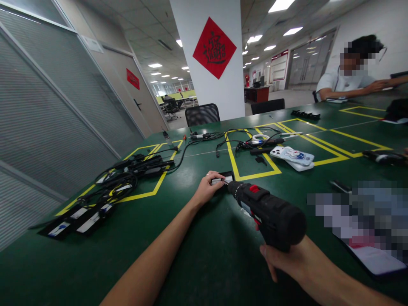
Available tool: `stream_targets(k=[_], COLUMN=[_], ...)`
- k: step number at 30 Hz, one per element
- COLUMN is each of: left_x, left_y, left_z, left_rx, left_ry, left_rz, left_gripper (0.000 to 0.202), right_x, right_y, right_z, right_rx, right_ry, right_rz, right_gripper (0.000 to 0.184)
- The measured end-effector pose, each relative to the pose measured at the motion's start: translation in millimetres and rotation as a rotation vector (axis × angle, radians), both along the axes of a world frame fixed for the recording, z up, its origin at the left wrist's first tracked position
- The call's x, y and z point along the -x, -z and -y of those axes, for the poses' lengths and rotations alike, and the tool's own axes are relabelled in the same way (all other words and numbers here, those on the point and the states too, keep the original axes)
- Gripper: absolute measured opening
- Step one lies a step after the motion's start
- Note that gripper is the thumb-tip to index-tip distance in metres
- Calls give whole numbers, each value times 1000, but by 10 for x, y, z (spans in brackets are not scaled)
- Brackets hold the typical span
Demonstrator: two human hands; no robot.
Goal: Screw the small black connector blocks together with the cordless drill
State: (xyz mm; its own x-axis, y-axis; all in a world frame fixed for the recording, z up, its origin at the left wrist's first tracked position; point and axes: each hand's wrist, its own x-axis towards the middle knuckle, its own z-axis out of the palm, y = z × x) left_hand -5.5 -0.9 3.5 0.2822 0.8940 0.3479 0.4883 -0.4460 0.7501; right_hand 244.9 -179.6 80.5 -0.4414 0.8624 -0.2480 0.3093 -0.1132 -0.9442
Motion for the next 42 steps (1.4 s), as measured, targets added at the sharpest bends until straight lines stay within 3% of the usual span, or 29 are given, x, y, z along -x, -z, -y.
stream_targets(k=[35,42], left_x=[-11,-7], left_y=[-26,-35], left_z=[15,21], left_rx=[18,8], left_ry=[-5,-3], left_rz=[8,13], left_gripper=[22,20], right_x=[6,32], right_y=[18,17], right_z=[-7,0], right_rx=[-34,2], right_ry=[0,47], right_rz=[4,7], right_gripper=[33,19])
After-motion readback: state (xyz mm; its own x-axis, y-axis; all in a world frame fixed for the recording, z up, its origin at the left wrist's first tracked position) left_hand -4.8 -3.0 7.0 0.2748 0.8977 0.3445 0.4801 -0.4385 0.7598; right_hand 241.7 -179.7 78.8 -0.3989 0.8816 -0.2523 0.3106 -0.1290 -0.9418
